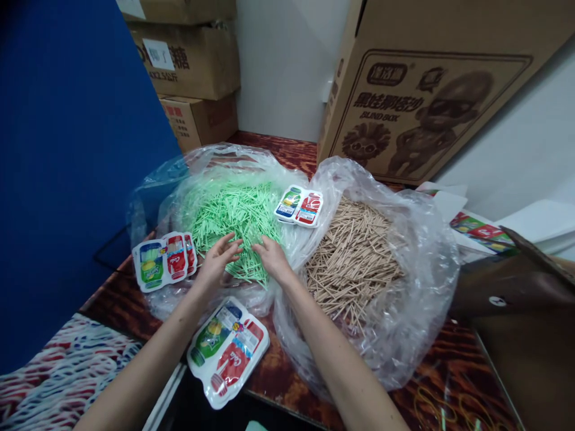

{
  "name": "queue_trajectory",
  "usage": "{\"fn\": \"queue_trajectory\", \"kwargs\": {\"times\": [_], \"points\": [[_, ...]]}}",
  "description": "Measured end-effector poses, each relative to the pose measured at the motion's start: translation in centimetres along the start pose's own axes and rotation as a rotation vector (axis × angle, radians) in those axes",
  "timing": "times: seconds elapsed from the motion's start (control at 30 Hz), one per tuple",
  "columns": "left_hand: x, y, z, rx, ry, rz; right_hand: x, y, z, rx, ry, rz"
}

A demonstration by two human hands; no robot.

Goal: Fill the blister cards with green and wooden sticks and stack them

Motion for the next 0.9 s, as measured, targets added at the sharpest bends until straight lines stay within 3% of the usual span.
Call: {"fn": "queue_trajectory", "kwargs": {"times": [0.23, 0.37, 0.47, 0.53, 0.6, 0.73, 0.9], "points": [[0.6, -2.3, -0.6, 0.058, 0.182, 0.028, 2.7, -0.9, 0.0, -0.019, -0.281, -0.094], [0.9, -4.0, -0.3, 0.122, 0.349, 0.073, 3.2, -1.1, 0.0, -0.071, -0.303, -0.104], [1.3, -6.4, 1.3, 0.315, 0.769, 0.193, 2.5, -0.8, -0.2, -0.122, -0.163, -0.032], [1.6, -7.9, 2.1, 0.412, 1.022, 0.283, 1.5, -0.7, -0.1, -0.138, 0.037, 0.108], [1.7, -8.8, 2.4, 0.460, 1.104, 0.317, 0.5, -1.0, 0.6, -0.099, 0.302, 0.284], [1.5, -8.4, 1.8, 0.482, 0.956, 0.258, -0.3, -2.7, 2.5, 0.078, 0.682, 0.474], [0.0, -5.9, -0.6, 0.159, 0.597, 0.169, -1.1, -4.8, 4.0, 0.160, 0.733, 0.466]]}}
Point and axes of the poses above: each hand's wrist, its own y-axis towards the middle knuckle, its own z-axis out of the palm, x = y × z, the point moved 6 cm from there along y, towards the middle knuckle, and after that the axes turned 6 degrees about -z, right-handed, at the moved point
